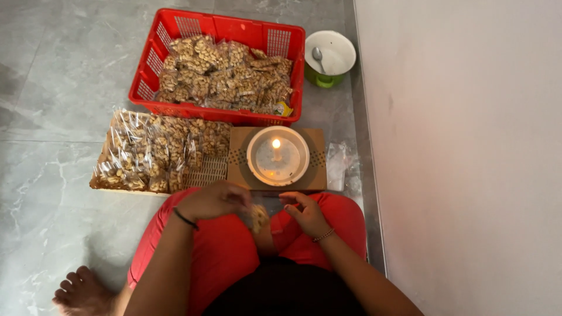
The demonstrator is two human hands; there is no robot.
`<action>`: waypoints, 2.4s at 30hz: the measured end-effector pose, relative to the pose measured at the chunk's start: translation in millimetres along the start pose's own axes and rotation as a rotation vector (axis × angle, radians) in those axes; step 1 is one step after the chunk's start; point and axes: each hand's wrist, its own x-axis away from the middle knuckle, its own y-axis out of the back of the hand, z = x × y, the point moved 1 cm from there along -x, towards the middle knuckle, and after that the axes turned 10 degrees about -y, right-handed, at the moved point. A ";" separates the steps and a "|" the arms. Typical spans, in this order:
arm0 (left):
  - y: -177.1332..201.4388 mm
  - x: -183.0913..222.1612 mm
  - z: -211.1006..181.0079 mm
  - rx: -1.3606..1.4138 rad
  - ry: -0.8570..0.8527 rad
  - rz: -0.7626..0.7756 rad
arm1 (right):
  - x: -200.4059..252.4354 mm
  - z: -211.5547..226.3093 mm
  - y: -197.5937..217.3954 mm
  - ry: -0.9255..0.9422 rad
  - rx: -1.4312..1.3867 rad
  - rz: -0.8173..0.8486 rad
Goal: Manually sealing small plastic snack packets by melting the edges over a candle flame.
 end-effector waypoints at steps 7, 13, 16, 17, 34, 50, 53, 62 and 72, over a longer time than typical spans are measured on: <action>-66.2 -32.3 21.5 0.066 -0.217 0.284 | 7.6 -31.5 6.4 0.032 -0.206 0.177; -87.5 -38.3 47.2 0.346 -0.148 0.034 | 5.6 -29.2 12.6 0.038 -0.176 -0.009; -91.3 -46.2 64.8 0.380 0.049 -0.137 | 7.3 -13.7 9.4 0.008 -0.232 -0.201; -99.1 -50.4 76.3 0.384 0.052 -0.136 | 8.0 -12.9 7.9 0.003 -0.231 -0.201; -129.8 -60.0 71.0 0.480 0.077 -0.503 | 3.1 -23.5 6.3 -0.021 -0.256 -0.360; -135.6 -60.9 79.9 0.381 0.079 -0.549 | 4.9 -10.1 5.5 0.015 -0.179 -0.251; -135.5 -63.5 95.3 0.403 0.076 -0.562 | 4.1 -8.4 4.9 -0.006 -0.178 -0.265; -128.5 -64.2 85.0 0.498 0.023 -0.634 | 0.9 -19.7 6.4 -0.054 -0.326 -0.264; -131.9 -68.8 98.5 0.595 0.086 -0.679 | 3.8 -5.1 5.0 0.008 -0.275 -0.321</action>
